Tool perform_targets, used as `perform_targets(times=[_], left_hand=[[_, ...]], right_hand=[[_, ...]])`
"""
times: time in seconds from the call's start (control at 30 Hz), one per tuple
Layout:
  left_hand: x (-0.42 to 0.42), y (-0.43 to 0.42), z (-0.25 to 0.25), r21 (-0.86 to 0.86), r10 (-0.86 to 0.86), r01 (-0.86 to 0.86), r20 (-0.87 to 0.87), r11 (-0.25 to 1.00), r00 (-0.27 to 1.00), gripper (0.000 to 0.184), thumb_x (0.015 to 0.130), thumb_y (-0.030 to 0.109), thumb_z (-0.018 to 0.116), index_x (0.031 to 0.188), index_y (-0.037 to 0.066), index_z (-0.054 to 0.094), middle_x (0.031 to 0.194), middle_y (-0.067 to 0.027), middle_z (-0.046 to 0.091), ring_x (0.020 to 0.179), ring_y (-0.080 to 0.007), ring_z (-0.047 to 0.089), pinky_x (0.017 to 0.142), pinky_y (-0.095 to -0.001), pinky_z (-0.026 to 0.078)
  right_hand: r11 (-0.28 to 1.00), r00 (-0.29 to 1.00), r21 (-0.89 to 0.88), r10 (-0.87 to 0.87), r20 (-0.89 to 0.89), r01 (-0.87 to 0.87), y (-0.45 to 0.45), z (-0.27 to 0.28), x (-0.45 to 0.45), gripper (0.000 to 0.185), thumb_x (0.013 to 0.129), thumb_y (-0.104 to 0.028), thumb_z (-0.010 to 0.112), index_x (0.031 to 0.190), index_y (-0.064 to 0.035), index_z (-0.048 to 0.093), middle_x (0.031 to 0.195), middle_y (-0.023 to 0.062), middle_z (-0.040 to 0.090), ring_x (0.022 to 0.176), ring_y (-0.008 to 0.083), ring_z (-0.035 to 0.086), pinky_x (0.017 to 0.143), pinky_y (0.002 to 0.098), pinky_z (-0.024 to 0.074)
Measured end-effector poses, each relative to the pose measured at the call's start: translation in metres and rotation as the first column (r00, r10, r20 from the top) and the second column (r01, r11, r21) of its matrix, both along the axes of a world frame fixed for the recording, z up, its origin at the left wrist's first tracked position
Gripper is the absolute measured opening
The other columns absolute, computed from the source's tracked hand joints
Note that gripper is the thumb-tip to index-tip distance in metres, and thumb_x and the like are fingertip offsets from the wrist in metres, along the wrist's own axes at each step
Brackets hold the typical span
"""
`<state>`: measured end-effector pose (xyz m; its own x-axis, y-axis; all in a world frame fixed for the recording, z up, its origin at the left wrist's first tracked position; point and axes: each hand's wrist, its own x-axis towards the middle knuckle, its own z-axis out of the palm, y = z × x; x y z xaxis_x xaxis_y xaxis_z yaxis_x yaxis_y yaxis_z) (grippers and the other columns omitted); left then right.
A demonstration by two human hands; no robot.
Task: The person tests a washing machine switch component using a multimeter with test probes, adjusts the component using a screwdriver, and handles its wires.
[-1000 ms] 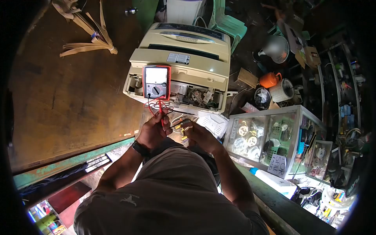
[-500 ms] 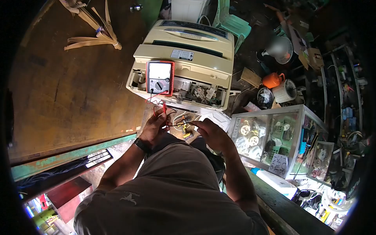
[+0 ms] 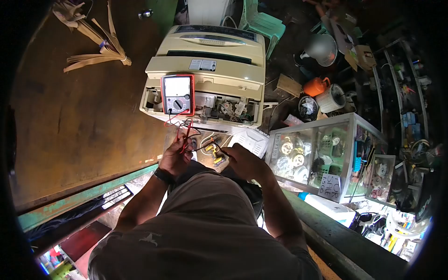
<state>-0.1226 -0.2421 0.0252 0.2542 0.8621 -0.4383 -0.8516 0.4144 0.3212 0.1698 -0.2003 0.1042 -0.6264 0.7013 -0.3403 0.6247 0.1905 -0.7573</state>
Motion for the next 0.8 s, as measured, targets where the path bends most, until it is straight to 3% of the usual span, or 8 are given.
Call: perform_targets(times=[0.1, 0.17, 0.23, 0.33, 0.47, 0.57, 0.63, 0.8], left_hand=[[-0.003, 0.007, 0.003, 0.105, -0.029, 0.02, 0.09, 0.994, 0.996, 0.032, 0.101, 0.028, 0.069, 0.131, 0.017, 0.064, 0.128, -0.0016, 0.066, 0.11, -0.0181, 0.068, 0.083, -0.0298, 0.055], [-0.003, 0.01, 0.013, 0.111, -0.05, 0.044, 0.054, 0.993, 0.997, 0.042, 0.1, 0.034, 0.07, 0.137, 0.017, 0.062, 0.135, -0.0014, 0.064, 0.119, -0.0197, 0.065, 0.09, -0.0328, 0.052], [0.001, 0.017, 0.02, 0.11, -0.07, 0.068, 0.016, 0.992, 0.997, 0.051, 0.098, 0.04, 0.07, 0.142, 0.017, 0.06, 0.142, -0.0012, 0.061, 0.128, -0.0212, 0.061, 0.098, -0.0358, 0.049], [0.005, 0.022, 0.02, 0.114, -0.118, 0.125, -0.066, 0.986, 0.991, 0.068, 0.091, 0.046, 0.071, 0.149, 0.015, 0.055, 0.152, -0.0021, 0.056, 0.136, -0.0225, 0.056, 0.102, -0.0339, 0.043], [0.005, 0.025, 0.021, 0.16, -0.143, 0.159, -0.105, 0.974, 0.984, 0.069, 0.091, 0.044, 0.069, 0.151, 0.013, 0.054, 0.151, -0.0046, 0.056, 0.14, -0.0244, 0.053, 0.105, -0.0348, 0.041], [0.004, 0.027, 0.016, 0.211, -0.162, 0.179, -0.098, 0.961, 0.982, 0.061, 0.093, 0.029, 0.068, 0.15, 0.012, 0.055, 0.149, -0.0045, 0.058, 0.139, -0.0238, 0.054, 0.103, -0.0339, 0.043], [0.007, 0.027, 0.022, 0.142, -0.134, 0.174, -0.254, 0.974, 0.958, 0.054, 0.097, 0.01, 0.065, 0.15, 0.012, 0.056, 0.143, -0.0042, 0.063, 0.135, -0.0222, 0.058, 0.099, -0.0316, 0.046], [0.012, 0.032, 0.021, 0.125, -0.122, 0.167, -0.306, 0.978, 0.944, 0.051, 0.102, -0.001, 0.06, 0.151, 0.013, 0.056, 0.135, -0.0037, 0.067, 0.131, -0.0208, 0.062, 0.1, -0.0321, 0.049]], right_hand=[[0.999, 0.994, 0.044, 0.002, 0.11, -0.007, -0.008, 0.003, 0.004, 0.046, 0.097, -0.005, 0.052, 0.142, -0.0059, 0.058, 0.113, 0.0205, 0.063, 0.105, 0.0369, 0.064, 0.094, 0.0444, 0.0505], [0.997, 0.974, -0.07, 0.039, 0.225, -0.024, -0.005, 0.008, 0.002, 0.041, 0.096, -0.012, 0.055, 0.135, -0.0065, 0.064, 0.121, 0.0227, 0.066, 0.115, 0.0392, 0.065, 0.099, 0.0484, 0.0511], [0.975, 0.968, -0.149, 0.191, 0.165, -0.167, -0.005, 0.009, 0.0, 0.041, 0.093, -0.01, 0.055, 0.132, -0.0062, 0.066, 0.12, 0.0215, 0.07, 0.114, 0.0384, 0.066, 0.101, 0.0471, 0.0511], [0.959, 0.975, -0.191, 0.219, 0.031, -0.209, -0.003, 0.008, -0.005, 0.038, 0.093, -0.012, 0.058, 0.129, -0.0072, 0.07, 0.119, 0.0183, 0.071, 0.114, 0.0346, 0.067, 0.101, 0.0431, 0.0524], [0.932, 0.952, -0.216, 0.262, -0.158, -0.292, 0.005, 0.018, -0.006, 0.03, 0.099, -0.019, 0.063, 0.126, -0.009, 0.072, 0.113, 0.0135, 0.07, 0.107, 0.0294, 0.069, 0.094, 0.0392, 0.0537], [0.922, 0.947, -0.247, 0.251, -0.201, -0.297, 0.007, 0.025, -0.002, 0.027, 0.101, -0.021, 0.064, 0.124, -0.0088, 0.073, 0.106, 0.0109, 0.069, 0.101, 0.0259, 0.069, 0.091, 0.0381, 0.0528], [0.934, 0.959, -0.236, 0.234, -0.157, -0.267, 0.006, 0.022, 0.001, 0.028, 0.101, -0.023, 0.065, 0.124, -0.01, 0.073, 0.105, 0.0112, 0.069, 0.099, 0.0256, 0.068, 0.09, 0.0379, 0.0528], [0.968, 0.979, -0.159, 0.178, -0.1, -0.192, 0.006, -0.005, 0.0, 0.031, 0.099, -0.024, 0.068, 0.125, -0.0093, 0.073, 0.107, 0.0132, 0.07, 0.1, 0.0256, 0.069, 0.09, 0.0382, 0.0533]])
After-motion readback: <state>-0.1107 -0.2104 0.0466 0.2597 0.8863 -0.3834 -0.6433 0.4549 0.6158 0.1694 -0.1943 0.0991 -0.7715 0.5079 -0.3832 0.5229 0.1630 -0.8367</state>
